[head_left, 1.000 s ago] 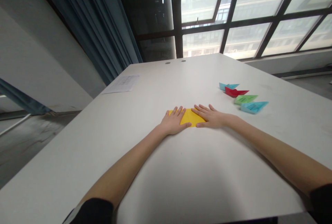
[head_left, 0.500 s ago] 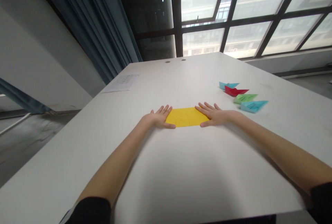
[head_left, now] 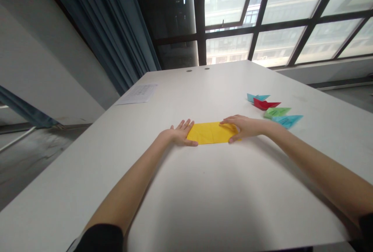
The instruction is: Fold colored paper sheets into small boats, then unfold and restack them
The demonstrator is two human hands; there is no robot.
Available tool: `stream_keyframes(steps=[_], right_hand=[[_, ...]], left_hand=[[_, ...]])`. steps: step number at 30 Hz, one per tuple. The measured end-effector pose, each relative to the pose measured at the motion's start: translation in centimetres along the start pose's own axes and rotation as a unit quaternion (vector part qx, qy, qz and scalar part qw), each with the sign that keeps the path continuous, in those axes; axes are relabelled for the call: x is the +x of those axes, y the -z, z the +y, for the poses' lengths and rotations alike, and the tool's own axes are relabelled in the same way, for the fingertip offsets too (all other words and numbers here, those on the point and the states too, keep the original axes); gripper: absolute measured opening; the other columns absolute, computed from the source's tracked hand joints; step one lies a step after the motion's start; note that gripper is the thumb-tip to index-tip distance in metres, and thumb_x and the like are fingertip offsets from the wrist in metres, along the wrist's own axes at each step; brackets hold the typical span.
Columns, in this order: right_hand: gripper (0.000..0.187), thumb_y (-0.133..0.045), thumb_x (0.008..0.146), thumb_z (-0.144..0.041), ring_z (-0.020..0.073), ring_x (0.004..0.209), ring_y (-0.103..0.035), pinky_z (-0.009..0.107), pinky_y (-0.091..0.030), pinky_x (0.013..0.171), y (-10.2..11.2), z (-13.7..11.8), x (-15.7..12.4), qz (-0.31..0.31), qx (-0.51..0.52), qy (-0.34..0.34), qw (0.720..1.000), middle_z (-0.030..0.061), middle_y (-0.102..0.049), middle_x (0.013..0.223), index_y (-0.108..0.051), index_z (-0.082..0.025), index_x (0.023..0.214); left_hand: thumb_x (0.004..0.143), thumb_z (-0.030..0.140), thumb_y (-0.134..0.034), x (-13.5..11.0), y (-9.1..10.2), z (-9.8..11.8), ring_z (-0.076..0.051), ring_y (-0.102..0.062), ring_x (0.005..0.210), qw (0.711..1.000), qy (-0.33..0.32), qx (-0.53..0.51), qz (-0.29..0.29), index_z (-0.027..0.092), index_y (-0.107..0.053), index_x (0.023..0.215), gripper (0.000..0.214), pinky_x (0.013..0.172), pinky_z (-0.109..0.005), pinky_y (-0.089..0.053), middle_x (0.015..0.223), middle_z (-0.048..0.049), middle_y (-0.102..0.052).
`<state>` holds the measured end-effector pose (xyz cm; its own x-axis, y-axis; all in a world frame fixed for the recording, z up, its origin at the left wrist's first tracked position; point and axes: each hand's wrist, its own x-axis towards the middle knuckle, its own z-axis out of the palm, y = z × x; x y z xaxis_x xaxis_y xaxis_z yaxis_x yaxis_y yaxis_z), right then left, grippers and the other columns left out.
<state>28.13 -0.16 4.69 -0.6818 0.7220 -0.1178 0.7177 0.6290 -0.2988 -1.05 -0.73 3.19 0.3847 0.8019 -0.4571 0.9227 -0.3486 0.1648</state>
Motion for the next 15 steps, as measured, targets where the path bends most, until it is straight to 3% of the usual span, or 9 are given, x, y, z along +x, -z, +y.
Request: stream_keyframes(steps=[3, 9, 15], right_hand=[[0.075, -0.061, 0.059, -0.059, 0.0317, 0.11, -0.048, 0.043, -0.038, 0.092, 0.28, -0.35, -0.14, -0.018, 0.02, -0.011, 1.0, 0.008, -0.053, 0.122, -0.048, -0.025, 0.125], [0.074, -0.064, 0.059, -0.049, 0.031, 0.111, -0.047, 0.042, -0.035, 0.094, 0.51, -1.1, -0.32, -0.045, 0.021, -0.018, 0.999, 0.0081, -0.05, 0.125, -0.046, -0.024, 0.126], [0.071, -0.062, 0.06, -0.054, 0.0295, 0.107, -0.05, 0.039, -0.038, 0.091, 0.49, -0.28, -0.23, -0.054, 0.039, -0.018, 0.998, 0.0074, -0.054, 0.121, -0.049, -0.023, 0.123]], left_hand=[[0.06, 0.075, -0.046, 0.09, 0.01, -0.04, -0.035, 0.009, 0.132, 1.0, 0.004, -0.004, 0.0, 0.025, 0.0, 0.14, 0.105, 0.097, -0.066, -0.008, 0.145, -0.0099, 0.011], [0.061, 0.077, -0.039, -0.08, 0.23, -0.02, -0.033, 0.016, 0.131, 0.999, 0.007, 0.016, -0.03, 0.024, 0.012, 0.139, 0.107, 0.097, -0.066, -0.005, 0.144, -0.0072, 0.019], [0.061, 0.078, -0.038, -0.11, 0.17, 0.02, -0.033, 0.018, 0.131, 0.999, 0.004, 0.016, -0.038, 0.023, 0.015, 0.138, 0.109, 0.096, -0.067, -0.003, 0.143, -0.0058, 0.022]])
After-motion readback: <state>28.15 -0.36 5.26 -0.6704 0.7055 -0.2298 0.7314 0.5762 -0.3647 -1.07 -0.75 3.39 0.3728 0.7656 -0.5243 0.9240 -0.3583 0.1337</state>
